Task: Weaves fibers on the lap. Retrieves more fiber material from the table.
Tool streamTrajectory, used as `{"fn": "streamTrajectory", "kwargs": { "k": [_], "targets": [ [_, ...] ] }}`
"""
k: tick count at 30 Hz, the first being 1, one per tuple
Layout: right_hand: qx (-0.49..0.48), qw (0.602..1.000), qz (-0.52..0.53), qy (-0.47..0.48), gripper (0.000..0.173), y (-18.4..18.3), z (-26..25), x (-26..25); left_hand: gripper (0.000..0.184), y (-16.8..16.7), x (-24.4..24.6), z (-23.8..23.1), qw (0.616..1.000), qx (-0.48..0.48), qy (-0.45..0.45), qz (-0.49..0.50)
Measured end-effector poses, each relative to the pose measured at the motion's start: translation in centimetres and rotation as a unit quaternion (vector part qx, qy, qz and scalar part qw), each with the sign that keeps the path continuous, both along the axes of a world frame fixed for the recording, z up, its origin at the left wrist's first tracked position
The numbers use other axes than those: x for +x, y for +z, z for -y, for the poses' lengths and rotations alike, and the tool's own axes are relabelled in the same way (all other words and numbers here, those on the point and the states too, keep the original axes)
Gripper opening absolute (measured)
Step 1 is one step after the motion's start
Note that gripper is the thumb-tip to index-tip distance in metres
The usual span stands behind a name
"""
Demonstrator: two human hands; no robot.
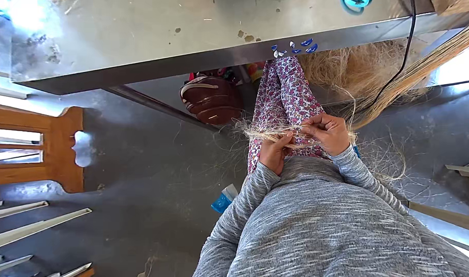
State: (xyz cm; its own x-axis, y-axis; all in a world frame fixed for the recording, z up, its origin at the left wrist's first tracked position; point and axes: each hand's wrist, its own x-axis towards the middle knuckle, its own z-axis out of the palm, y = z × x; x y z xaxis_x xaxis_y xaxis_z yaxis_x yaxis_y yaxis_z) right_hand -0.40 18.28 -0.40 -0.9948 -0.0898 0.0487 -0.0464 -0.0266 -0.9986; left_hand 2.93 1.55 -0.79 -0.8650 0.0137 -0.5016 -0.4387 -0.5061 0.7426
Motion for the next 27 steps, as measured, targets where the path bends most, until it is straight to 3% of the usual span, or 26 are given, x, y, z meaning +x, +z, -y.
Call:
{"fn": "streamTrajectory", "kwargs": {
  "k": [11, 14, 18, 22, 27],
  "targets": [
    [-0.002, 0.998, 0.062, -0.029, 0.017, -0.8, -1.1, -1.2, 0.031, 0.6, 0.1, 0.2, 0.998, 0.053, -0.003, -0.023],
    [0.044, 0.998, -0.04, -0.025, 0.029, -0.6, -2.8, -1.0, 0.031, 0.4, 0.1, 0.1, 0.998, 0.047, 0.002, -0.029],
    [0.169, 0.955, -0.239, -0.042, 0.015, 2.1, -4.0, 0.2, 0.034, 0.3, 0.1, 0.1, 0.998, 0.029, -0.013, -0.048],
    [0.251, 0.931, -0.26, 0.052, 0.009, 3.0, -3.1, 1.3, 0.034, 0.3, 0.1, 0.0, 0.998, 0.03, -0.025, -0.058],
    [0.263, 0.923, -0.276, 0.053, 0.011, 1.7, -1.5, 1.3, 0.034, 0.2, 0.2, -0.2, 0.996, 0.028, -0.037, -0.076]
  ]
}}
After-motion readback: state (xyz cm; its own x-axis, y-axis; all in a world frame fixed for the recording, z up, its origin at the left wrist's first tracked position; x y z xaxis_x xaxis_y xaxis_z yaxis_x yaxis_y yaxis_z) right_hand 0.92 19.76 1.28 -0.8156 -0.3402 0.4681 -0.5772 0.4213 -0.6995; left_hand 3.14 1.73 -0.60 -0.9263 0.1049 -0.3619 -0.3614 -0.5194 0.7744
